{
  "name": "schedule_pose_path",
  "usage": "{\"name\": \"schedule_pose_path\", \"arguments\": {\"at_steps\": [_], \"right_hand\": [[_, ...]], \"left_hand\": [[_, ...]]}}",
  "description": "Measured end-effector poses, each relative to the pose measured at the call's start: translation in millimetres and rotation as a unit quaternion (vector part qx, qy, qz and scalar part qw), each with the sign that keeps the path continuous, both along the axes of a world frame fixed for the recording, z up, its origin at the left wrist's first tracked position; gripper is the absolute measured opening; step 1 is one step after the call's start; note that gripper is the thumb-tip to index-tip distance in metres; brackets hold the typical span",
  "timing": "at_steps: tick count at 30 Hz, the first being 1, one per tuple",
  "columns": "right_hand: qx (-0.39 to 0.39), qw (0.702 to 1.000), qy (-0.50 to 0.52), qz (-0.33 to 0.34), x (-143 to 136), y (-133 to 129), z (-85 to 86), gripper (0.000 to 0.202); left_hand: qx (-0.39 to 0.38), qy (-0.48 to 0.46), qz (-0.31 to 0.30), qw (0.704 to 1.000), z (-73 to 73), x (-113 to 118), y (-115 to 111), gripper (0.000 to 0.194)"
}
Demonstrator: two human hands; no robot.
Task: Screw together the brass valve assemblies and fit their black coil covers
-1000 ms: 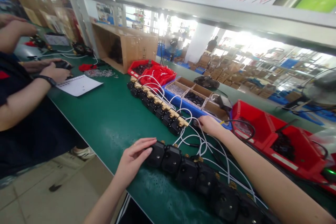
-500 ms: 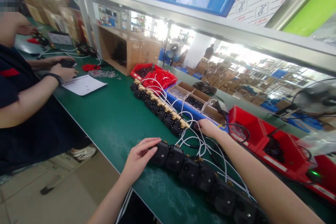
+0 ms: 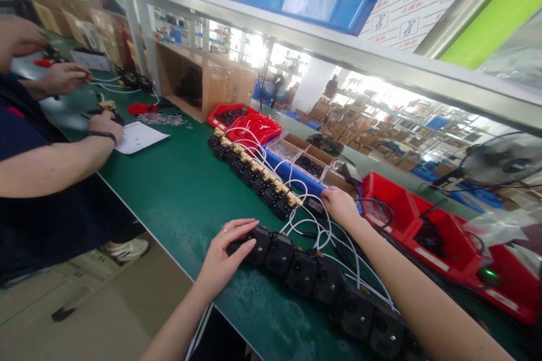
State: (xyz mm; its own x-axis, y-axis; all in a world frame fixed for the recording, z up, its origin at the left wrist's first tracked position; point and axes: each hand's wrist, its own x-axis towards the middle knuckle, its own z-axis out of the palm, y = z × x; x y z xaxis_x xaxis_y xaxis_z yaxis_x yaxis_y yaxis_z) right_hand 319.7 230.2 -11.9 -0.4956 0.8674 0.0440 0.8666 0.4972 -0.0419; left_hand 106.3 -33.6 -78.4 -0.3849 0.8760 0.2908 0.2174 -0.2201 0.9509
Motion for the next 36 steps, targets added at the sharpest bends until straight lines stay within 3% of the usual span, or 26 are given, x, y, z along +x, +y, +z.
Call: {"name": "schedule_pose_path", "arguments": {"at_steps": [4,8,12,15,20,27,36], "right_hand": [[0.019,0.989,0.143,-0.031,4,-25,27.3,0.023],[-0.056,0.959,0.276,0.036,8,-88,43.4,0.021],[-0.115,0.925,0.342,0.119,2,-154,33.3,0.015],[-0.111,0.913,0.360,0.154,-5,-178,17.9,0.010],[-0.071,0.904,0.381,0.183,-15,-186,0.5,0.012],[-0.041,0.907,0.363,0.208,-33,-189,-5.0,0.011],[-0.066,0.915,0.360,0.168,-38,-189,-10.3,0.016]], "left_hand": [[0.033,0.088,-0.006,0.996,2.0,0,3,0.036],[0.032,0.118,-0.038,0.992,9.3,-2,9,0.041],[0.017,0.124,-0.075,0.989,15.1,-3,15,0.040],[0.009,0.136,-0.093,0.986,15.5,-3,18,0.041],[-0.002,0.150,-0.115,0.982,16.3,-4,20,0.038],[-0.013,0.138,-0.165,0.977,25.9,-10,23,0.032],[-0.011,0.122,-0.176,0.977,29.3,-9,23,0.026]]}}
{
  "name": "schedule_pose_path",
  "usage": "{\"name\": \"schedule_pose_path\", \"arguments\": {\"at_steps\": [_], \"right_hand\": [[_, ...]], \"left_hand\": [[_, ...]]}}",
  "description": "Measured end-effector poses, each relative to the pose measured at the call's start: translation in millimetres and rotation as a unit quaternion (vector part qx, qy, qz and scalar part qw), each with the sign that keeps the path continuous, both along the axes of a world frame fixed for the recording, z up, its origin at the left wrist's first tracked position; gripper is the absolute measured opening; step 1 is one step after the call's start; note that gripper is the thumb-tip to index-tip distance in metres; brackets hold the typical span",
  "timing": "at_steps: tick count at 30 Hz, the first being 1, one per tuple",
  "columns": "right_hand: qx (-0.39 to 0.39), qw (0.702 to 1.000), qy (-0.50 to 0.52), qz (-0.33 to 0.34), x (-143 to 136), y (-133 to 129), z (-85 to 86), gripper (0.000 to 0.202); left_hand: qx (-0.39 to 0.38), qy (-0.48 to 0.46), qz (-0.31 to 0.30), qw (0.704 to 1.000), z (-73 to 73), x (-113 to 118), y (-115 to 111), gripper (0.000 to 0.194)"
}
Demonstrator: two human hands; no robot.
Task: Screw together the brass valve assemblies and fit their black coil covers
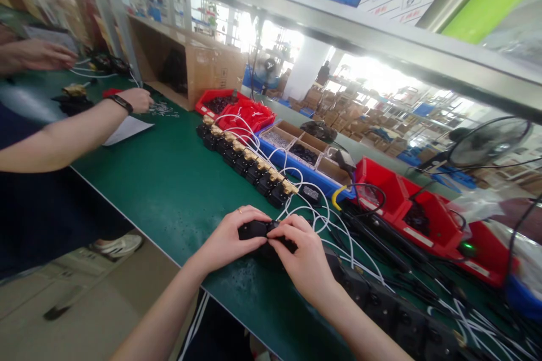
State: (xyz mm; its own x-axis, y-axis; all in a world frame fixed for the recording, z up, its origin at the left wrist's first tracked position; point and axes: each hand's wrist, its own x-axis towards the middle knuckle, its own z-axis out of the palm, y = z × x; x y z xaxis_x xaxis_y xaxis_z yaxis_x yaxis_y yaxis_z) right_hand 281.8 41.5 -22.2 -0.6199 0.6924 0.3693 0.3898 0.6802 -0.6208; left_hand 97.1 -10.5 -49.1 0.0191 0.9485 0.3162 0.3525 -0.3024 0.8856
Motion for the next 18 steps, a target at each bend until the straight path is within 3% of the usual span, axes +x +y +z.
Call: {"name": "schedule_pose_path", "arguments": {"at_steps": [18], "right_hand": [[-0.001,1.000,-0.008,-0.005,-0.5,-2.7,2.2,0.012]], "left_hand": [[0.006,-0.011,-0.005,1.000,1.0,-1.3,1.5,0.020]]}}
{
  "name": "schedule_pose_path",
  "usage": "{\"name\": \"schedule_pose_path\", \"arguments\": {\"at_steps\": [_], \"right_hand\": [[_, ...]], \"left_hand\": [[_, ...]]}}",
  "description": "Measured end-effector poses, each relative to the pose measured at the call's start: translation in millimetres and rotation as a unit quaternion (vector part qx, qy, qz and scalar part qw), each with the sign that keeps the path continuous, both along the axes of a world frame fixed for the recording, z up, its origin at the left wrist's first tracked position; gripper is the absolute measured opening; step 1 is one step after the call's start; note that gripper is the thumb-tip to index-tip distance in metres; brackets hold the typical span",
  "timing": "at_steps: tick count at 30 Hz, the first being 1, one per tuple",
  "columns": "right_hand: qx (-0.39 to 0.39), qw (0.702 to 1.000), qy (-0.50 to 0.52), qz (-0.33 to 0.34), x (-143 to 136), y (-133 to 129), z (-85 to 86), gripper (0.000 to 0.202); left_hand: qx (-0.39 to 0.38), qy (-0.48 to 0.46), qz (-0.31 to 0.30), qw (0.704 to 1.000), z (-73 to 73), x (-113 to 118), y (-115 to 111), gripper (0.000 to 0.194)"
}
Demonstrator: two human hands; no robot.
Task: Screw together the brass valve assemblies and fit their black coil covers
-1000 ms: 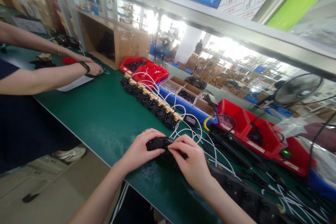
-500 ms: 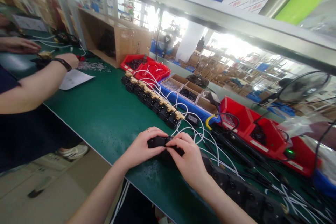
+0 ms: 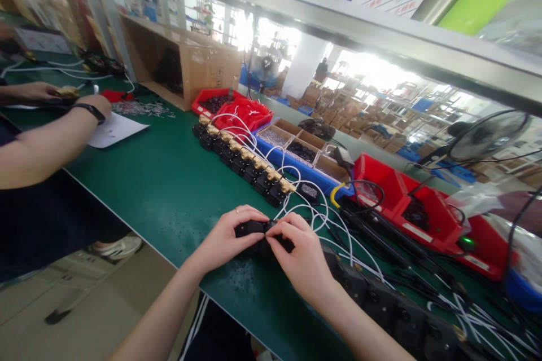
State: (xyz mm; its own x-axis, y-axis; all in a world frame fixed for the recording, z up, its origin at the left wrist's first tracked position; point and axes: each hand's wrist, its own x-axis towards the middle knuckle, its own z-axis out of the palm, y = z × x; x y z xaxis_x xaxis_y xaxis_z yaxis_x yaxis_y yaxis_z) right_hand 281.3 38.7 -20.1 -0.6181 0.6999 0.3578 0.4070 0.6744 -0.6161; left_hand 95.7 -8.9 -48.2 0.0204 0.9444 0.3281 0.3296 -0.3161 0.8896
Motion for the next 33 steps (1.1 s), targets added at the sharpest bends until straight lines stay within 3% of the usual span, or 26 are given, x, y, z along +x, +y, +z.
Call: {"name": "schedule_pose_path", "arguments": {"at_steps": [14,23,27,30,33], "right_hand": [[0.044,0.998,-0.008,-0.035,-4,-7,-3.3,0.011],[-0.033,0.995,-0.057,-0.072,-8,2,11.3,0.013],[-0.060,0.991,-0.094,-0.075,8,35,27.5,0.009],[-0.030,0.976,-0.148,-0.155,29,85,38.4,0.017],[-0.004,0.944,-0.249,-0.215,41,139,37.0,0.024]], "left_hand": [[0.016,-0.007,0.033,0.999,-4.5,8,0,0.018],[0.012,-0.009,0.027,1.000,-0.8,7,1,0.017],[0.003,-0.014,0.046,0.999,-4.0,8,1,0.016],[-0.015,-0.011,0.058,0.998,-4.3,9,2,0.015],[-0.044,0.006,0.054,0.998,1.0,7,4,0.015]]}}
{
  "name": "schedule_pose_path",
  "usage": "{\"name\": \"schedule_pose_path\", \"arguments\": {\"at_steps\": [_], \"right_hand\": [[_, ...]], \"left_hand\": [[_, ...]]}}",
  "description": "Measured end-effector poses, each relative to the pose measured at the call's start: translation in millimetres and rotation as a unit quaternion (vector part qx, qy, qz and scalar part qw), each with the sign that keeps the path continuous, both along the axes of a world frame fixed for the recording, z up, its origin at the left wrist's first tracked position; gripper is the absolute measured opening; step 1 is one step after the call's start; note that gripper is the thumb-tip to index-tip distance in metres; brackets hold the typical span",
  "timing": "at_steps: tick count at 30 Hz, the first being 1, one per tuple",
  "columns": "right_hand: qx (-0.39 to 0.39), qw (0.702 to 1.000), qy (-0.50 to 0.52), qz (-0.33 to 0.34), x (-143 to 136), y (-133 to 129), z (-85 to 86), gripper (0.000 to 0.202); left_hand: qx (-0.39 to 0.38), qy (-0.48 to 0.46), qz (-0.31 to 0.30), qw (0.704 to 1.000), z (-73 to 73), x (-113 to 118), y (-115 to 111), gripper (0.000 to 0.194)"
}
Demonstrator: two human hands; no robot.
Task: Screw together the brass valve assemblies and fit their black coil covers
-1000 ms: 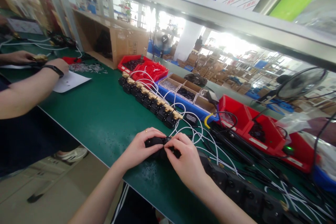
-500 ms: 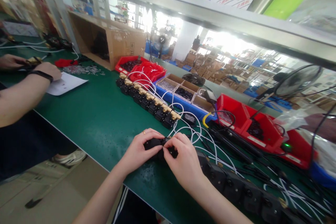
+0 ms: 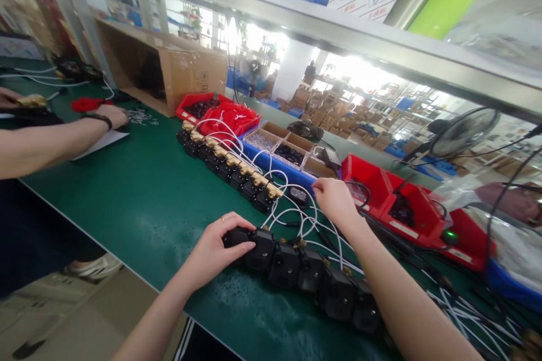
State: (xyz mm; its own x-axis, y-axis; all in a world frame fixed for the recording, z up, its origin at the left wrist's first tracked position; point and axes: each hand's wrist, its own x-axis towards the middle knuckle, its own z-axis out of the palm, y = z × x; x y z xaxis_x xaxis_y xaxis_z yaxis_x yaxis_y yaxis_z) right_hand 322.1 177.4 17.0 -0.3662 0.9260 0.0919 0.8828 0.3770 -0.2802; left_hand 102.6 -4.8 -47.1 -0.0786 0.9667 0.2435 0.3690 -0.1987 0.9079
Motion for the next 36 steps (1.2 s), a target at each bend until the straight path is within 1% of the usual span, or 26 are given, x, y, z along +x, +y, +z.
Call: {"name": "schedule_pose_path", "arguments": {"at_steps": [2,4,7,10,14,17,20,22,24,26,28,30,31,33,36], "right_hand": [[-0.029,0.997,-0.069,0.013,-1,27,-9.3,0.027],[-0.059,0.991,-0.119,0.035,-8,46,-21.9,0.029],[-0.088,0.980,-0.166,0.059,-20,62,-38.2,0.031],[-0.098,0.973,-0.193,0.077,-27,68,-45.6,0.032],[-0.091,0.970,-0.205,0.092,-25,69,-45.8,0.033],[-0.077,0.973,-0.191,0.101,-20,66,-43.1,0.033],[-0.057,0.982,-0.155,0.095,-13,61,-37.0,0.032],[-0.039,0.989,-0.121,0.076,-8,55,-28.5,0.031],[-0.019,0.995,-0.076,0.054,-2,44,-15.4,0.030],[-0.006,0.999,-0.021,0.045,4,24,0.3,0.026],[-0.010,0.997,0.041,0.063,10,-5,14.8,0.016],[-0.028,0.989,0.100,0.101,14,-41,23.8,0.006],[-0.036,0.984,0.125,0.122,16,-59,25.5,0.007],[-0.042,0.972,0.166,0.160,18,-93,22.7,0.008],[-0.019,0.959,0.202,0.198,20,-128,5.7,0.007]], "left_hand": [[-0.015,0.016,-0.014,1.000,5.5,-3,2,0.016],[-0.027,0.032,-0.037,0.998,10.8,-6,4,0.018],[-0.040,0.045,-0.064,0.996,16.1,-8,6,0.021],[-0.047,0.050,-0.069,0.995,17.4,-9,5,0.023],[-0.047,0.055,-0.079,0.994,17.8,-10,6,0.024],[-0.039,0.069,-0.082,0.993,20.3,-10,6,0.024],[-0.011,0.096,-0.071,0.993,24.7,-7,4,0.025],[0.013,0.115,-0.056,0.992,28.0,-4,3,0.024],[0.034,0.128,-0.042,0.990,30.9,-1,1,0.023],[0.050,0.138,-0.038,0.988,32.7,2,-1,0.023],[0.056,0.156,-0.047,0.985,33.4,4,-1,0.023],[0.058,0.184,-0.058,0.980,33.6,7,0,0.025],[0.057,0.201,-0.063,0.976,34.0,8,1,0.026],[0.050,0.240,-0.074,0.967,35.8,13,3,0.030],[0.037,0.306,-0.095,0.947,40.6,19,6,0.036]]}}
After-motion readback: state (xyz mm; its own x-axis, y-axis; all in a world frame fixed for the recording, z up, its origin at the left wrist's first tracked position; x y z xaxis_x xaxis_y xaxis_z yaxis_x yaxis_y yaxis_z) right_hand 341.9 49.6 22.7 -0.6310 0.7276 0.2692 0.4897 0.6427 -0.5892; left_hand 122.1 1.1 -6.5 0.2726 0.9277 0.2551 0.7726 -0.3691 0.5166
